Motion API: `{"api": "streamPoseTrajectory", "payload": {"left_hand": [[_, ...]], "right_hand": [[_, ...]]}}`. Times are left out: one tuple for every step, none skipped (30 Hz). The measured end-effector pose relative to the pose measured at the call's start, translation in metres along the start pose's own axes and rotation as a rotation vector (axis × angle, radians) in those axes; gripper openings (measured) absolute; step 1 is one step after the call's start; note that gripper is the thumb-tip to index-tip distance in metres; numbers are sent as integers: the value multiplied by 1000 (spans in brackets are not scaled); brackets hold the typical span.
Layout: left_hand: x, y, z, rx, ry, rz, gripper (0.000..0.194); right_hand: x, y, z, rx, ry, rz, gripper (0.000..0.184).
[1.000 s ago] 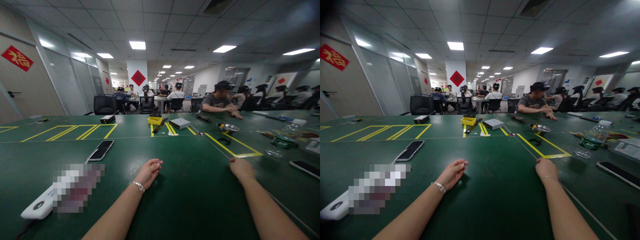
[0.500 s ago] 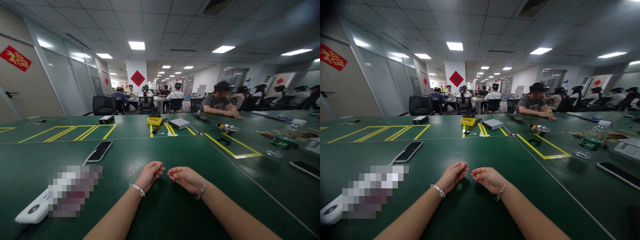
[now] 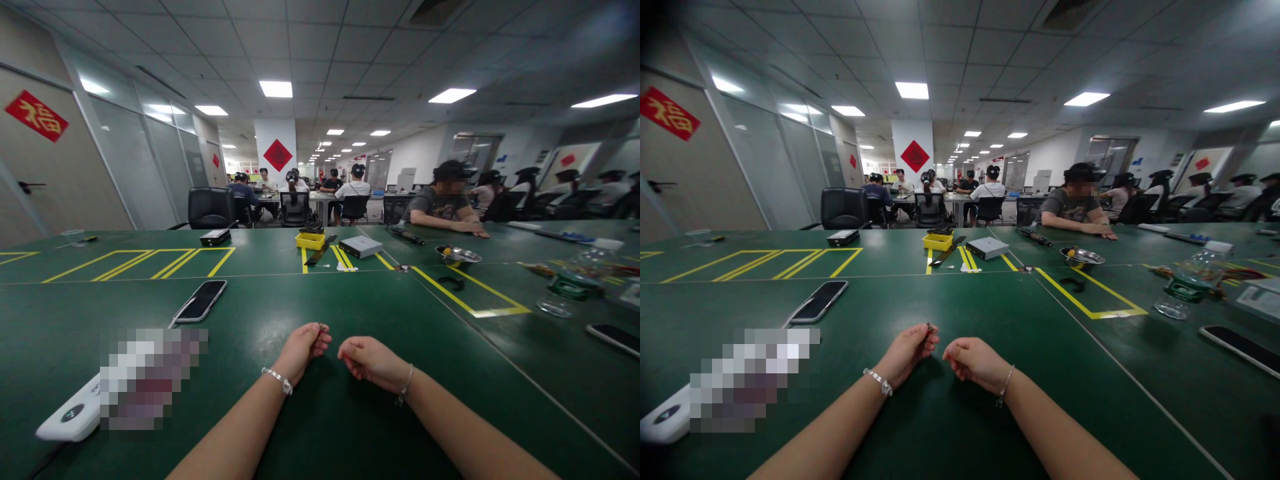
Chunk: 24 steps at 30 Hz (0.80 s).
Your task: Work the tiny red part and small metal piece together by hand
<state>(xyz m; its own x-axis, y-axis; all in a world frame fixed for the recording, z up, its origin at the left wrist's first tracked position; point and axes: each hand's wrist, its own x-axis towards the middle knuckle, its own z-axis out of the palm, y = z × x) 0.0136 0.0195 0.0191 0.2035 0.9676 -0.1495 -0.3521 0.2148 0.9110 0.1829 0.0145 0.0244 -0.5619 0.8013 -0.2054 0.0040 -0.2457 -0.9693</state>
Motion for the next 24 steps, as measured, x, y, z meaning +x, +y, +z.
{"api": "streamPoseTrajectory", "payload": {"left_hand": [[0, 0, 0, -6, 4, -4, 26], [0, -1, 0, -6, 5, -7, 27], [0, -1, 0, -1, 2, -8, 27], [0, -1, 0, 7, -5, -7, 28], [0, -1, 0, 17, -14, -4, 27], [0, -1, 0, 28, -22, 0, 27], [-1, 0, 0, 39, -27, 4, 26], [-1, 0, 0, 51, -28, 8, 25], [-1, 0, 1, 63, -24, 12, 25], [-1, 1, 1, 73, -17, 15, 24], [-1, 1, 1, 83, -11, 19, 23], [-1, 1, 1, 92, -9, 24, 24], [-2, 1, 1, 98, -12, 30, 24], [-2, 0, 1, 101, -20, 37, 25], [-2, 0, 1, 100, -30, 46, 26], [-1, 0, 1, 98, -41, 57, 26], [-1, -1, 1, 95, -50, 67, 27], [-1, -1, 1, 95, -56, 77, 27], [-1, -1, 1, 97, -59, 83, 27], [-1, -2, 1, 105, -59, 85, 27], [-1, -1, 1, 113, -56, 83, 26], [-1, -1, 2, 119, -49, 77, 24], [-1, -1, 2, 122, -38, 68, 23], [0, -1, 2, 121, -27, 58, 24]], "right_hand": [[0, -1, 0, 19, 9, -2, 24], [-1, -1, 1, 33, 12, 2, 23], [-1, -2, 1, 40, 11, 9, 22], [-1, -2, 2, 41, 6, 17, 20], [-1, -2, 2, 39, 2, 23, 19], [-1, -3, 2, 40, 2, 28, 19], [-1, -3, 3, 46, 4, 32, 19], [-1, -3, 2, 62, 7, 34, 19], [-1, -2, 2, 88, 6, 33, 21], [-1, -2, 1, 123, 2, 28, 23], [-1, -2, 0, 161, -5, 16, 26], [-1, -2, -1, 195, -10, -2, 29], [-1, -2, -2, 220, -12, -23, 30], [-1, -2, -2, 230, -9, -38, 29], [-1, -1, -3, 227, -4, -47, 28], [-1, -1, -3, 218, 3, -50, 26], [0, -1, -3, 208, 10, -47, 24], [0, 0, -3, 204, 17, -45, 23], [1, 0, -2, 209, 28, -44, 23], [1, 1, -2, 222, 43, -49, 23], [2, 1, -2, 239, 59, -54, 24], [3, 2, -2, 256, 75, -57, 24], [4, 2, -2, 269, 88, -57, 24], [4, 3, -2, 279, 101, -53, 23]]}}
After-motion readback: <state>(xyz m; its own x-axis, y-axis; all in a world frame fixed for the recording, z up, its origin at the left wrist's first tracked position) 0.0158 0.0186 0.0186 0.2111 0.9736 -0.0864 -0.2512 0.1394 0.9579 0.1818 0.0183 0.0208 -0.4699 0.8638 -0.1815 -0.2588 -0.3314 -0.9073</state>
